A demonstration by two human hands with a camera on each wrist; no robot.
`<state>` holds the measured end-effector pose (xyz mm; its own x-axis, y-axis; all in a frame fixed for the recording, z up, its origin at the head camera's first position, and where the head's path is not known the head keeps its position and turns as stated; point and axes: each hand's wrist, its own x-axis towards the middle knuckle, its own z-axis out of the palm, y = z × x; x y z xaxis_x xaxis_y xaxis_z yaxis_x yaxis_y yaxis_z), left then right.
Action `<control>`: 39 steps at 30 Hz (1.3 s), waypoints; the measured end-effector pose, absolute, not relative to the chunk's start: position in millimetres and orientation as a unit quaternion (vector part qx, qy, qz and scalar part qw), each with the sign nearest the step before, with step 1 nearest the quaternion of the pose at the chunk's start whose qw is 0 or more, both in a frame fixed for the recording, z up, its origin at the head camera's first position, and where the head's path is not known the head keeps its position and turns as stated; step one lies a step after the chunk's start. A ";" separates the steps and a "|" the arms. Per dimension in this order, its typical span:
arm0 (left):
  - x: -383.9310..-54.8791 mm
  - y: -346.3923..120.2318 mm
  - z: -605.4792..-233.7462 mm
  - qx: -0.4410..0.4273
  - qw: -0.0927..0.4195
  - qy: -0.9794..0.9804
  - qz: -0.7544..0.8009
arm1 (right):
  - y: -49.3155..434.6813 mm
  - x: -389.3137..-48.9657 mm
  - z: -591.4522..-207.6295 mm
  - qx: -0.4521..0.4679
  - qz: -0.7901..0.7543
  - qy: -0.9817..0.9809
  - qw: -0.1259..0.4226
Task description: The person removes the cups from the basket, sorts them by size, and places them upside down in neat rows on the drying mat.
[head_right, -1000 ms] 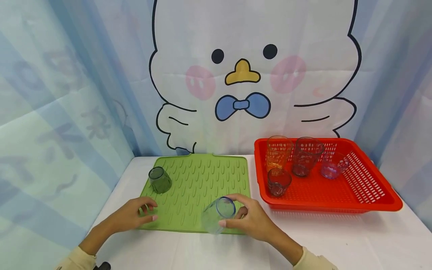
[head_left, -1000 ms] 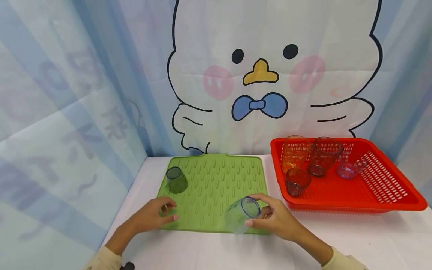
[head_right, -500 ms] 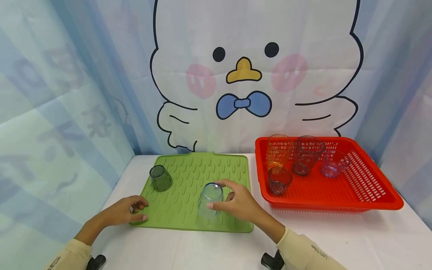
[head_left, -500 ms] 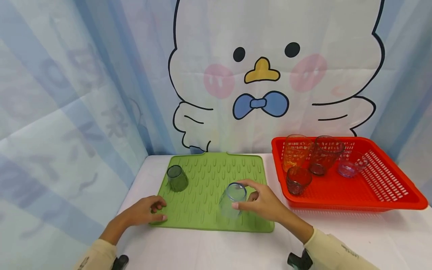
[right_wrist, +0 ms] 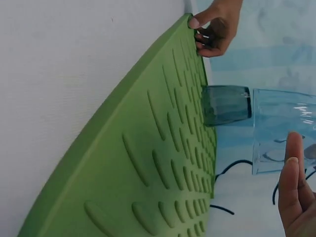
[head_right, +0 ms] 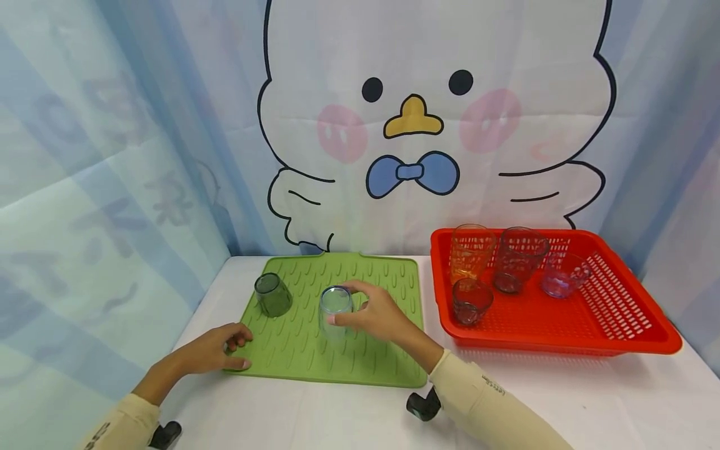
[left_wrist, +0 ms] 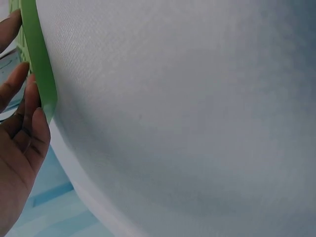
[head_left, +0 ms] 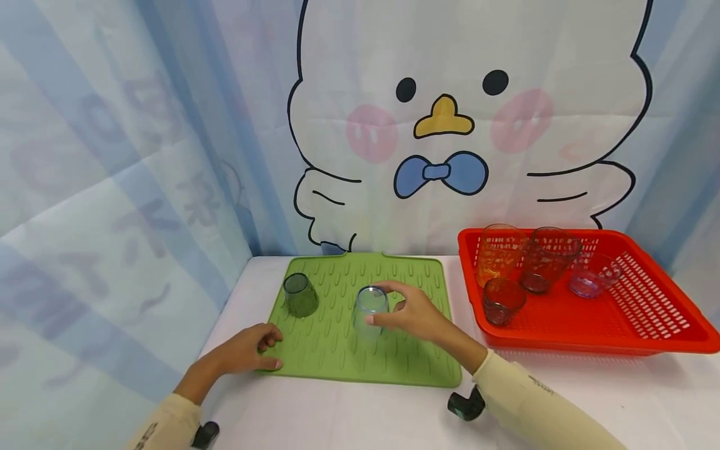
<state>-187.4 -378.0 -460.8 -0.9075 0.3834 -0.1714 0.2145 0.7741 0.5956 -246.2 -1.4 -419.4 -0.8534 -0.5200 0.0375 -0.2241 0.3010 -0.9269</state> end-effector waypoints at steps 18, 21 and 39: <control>-185.6 -378.9 -463.7 0.155 0.140 0.933 0.293 | -47.3 -286.4 -431.0 -0.210 -0.527 0.811 0.141; -184.5 -377.9 -462.5 0.158 0.137 0.934 0.291 | -52.1 -291.5 -433.2 -0.206 -0.528 0.810 0.149; -184.6 -378.1 -465.9 0.144 0.137 0.935 0.293 | -82.1 -310.7 -447.9 -0.171 -0.558 0.793 0.174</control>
<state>-184.6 -378.1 -465.9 -0.9209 0.3495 -0.1727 0.1884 0.7868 0.5878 -310.7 -82.1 -447.9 -0.8809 -0.4656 -0.0849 -0.0771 0.3182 -0.9449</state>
